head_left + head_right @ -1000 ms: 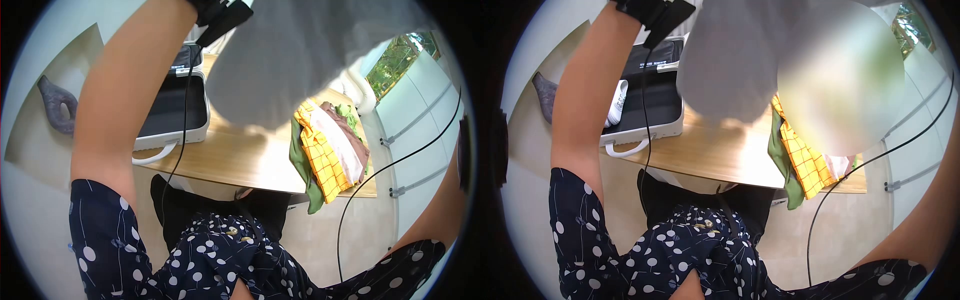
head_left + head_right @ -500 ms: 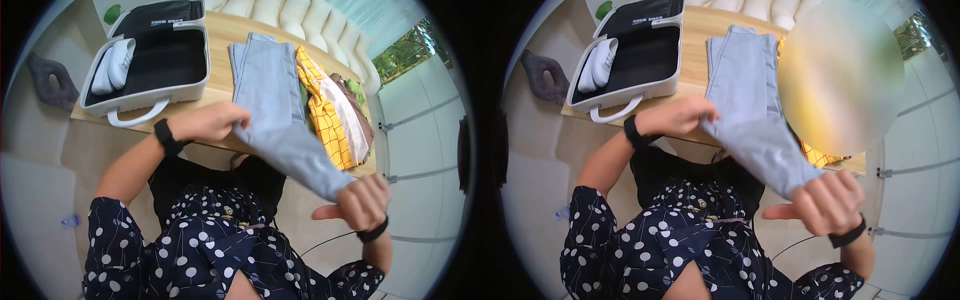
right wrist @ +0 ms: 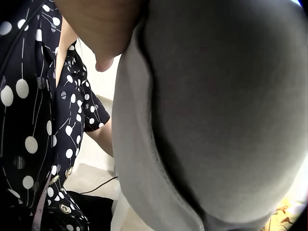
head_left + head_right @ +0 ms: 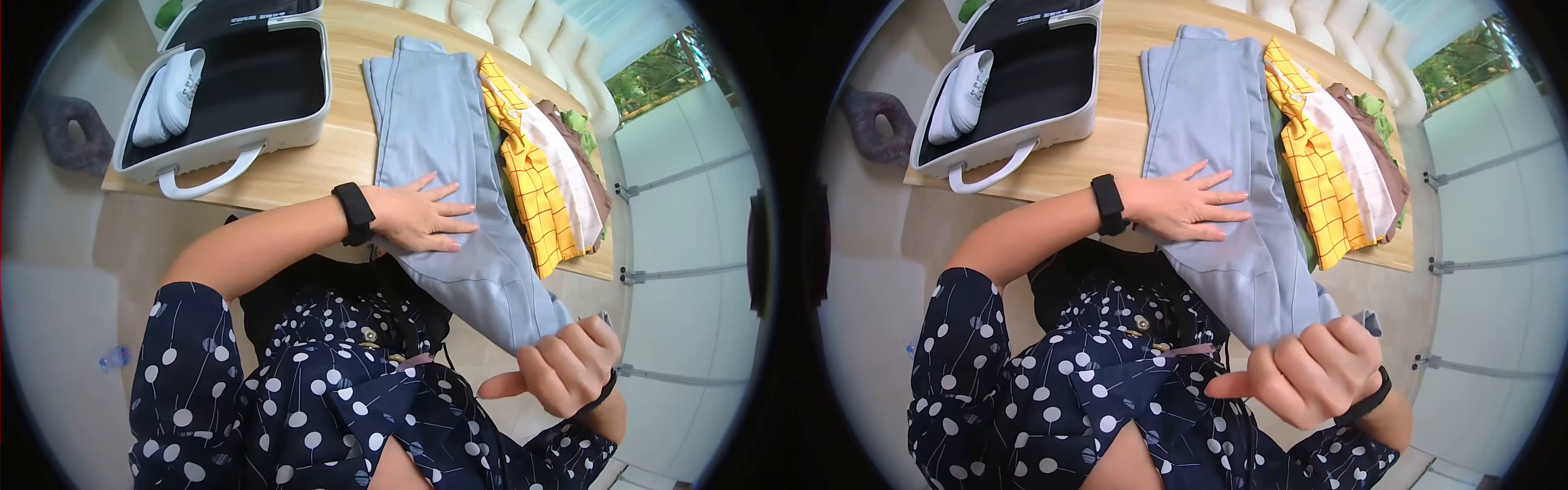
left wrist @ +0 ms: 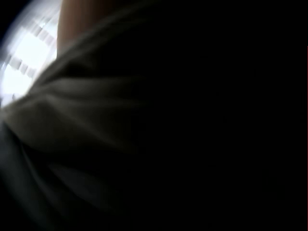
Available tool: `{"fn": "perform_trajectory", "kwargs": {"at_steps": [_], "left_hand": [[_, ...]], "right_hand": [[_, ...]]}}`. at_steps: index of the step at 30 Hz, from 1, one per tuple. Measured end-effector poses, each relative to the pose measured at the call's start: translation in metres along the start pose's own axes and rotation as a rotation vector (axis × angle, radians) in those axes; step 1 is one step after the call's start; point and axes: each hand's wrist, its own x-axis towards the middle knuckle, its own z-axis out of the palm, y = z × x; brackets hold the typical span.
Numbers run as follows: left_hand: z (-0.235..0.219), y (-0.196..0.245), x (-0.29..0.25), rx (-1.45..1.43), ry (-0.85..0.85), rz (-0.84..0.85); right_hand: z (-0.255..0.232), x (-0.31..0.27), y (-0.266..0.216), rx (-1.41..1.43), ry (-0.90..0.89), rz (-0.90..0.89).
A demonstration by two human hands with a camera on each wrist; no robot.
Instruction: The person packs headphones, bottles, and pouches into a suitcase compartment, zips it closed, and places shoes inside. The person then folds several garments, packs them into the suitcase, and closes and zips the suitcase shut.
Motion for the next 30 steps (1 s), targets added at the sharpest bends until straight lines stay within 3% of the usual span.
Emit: {"fn": "perform_trajectory", "kwargs": {"at_steps": [1, 6, 8, 9, 10, 11, 13, 14, 15, 17, 18, 20, 23, 28, 30], "left_hand": [[0.001, -0.001, 0.000, 0.011, -0.070, -0.028], [-0.015, 0.006, -0.025, -0.104, -0.093, -0.030], [-0.032, 0.011, -0.045, -0.545, -0.196, -0.075], [-0.027, 0.004, -0.058, -0.752, -0.182, -0.133], [-0.033, 0.005, -0.067, -0.747, -0.184, -0.140], [-0.042, 0.008, -0.074, -0.947, -0.098, -0.190], [-0.041, 0.004, -0.085, -1.183, 0.145, -0.275], [-0.044, 0.006, -0.086, -1.184, 0.139, -0.277], [-0.050, 0.010, -0.087, -1.157, 0.215, -0.410], [-0.038, 0.001, -0.086, -1.249, 0.350, -0.649], [-0.035, -0.002, -0.086, -1.252, 0.342, -0.659], [-0.031, -0.006, -0.085, -1.721, 0.554, -0.797], [-0.032, -0.012, -0.085, -1.759, 0.536, -0.798], [-0.032, -0.012, -0.084, -1.764, 0.519, -0.806], [-0.033, -0.011, -0.084, -1.756, 0.547, -0.773]], "right_hand": [[-0.003, 0.002, -0.001, -0.009, -0.020, 0.008], [-0.024, 0.028, 0.030, -0.087, -0.005, 0.003], [-0.024, 0.045, 0.053, -0.144, 0.077, 0.110], [-0.017, 0.053, 0.074, -0.211, 0.133, 0.076], [-0.008, 0.063, 0.100, -0.278, 0.190, 0.046], [0.001, 0.089, 0.117, -0.213, 0.211, 0.096], [0.034, 0.129, 0.167, -0.226, 0.323, -0.091], [0.052, 0.145, 0.192, -0.263, 0.235, 0.001], [0.047, 0.153, 0.189, -0.122, 0.082, 0.142], [0.098, 0.176, 0.227, -0.143, 0.138, 0.047], [0.129, 0.180, 0.252, -0.117, 0.176, -0.007], [0.158, 0.175, 0.258, -0.272, 0.151, 0.028], [0.171, 0.139, 0.221, 0.069, 0.070, 0.254], [0.134, 0.064, 0.173, 0.234, -0.615, 0.691], [0.141, 0.028, 0.172, 0.507, -0.716, 0.772]]}}
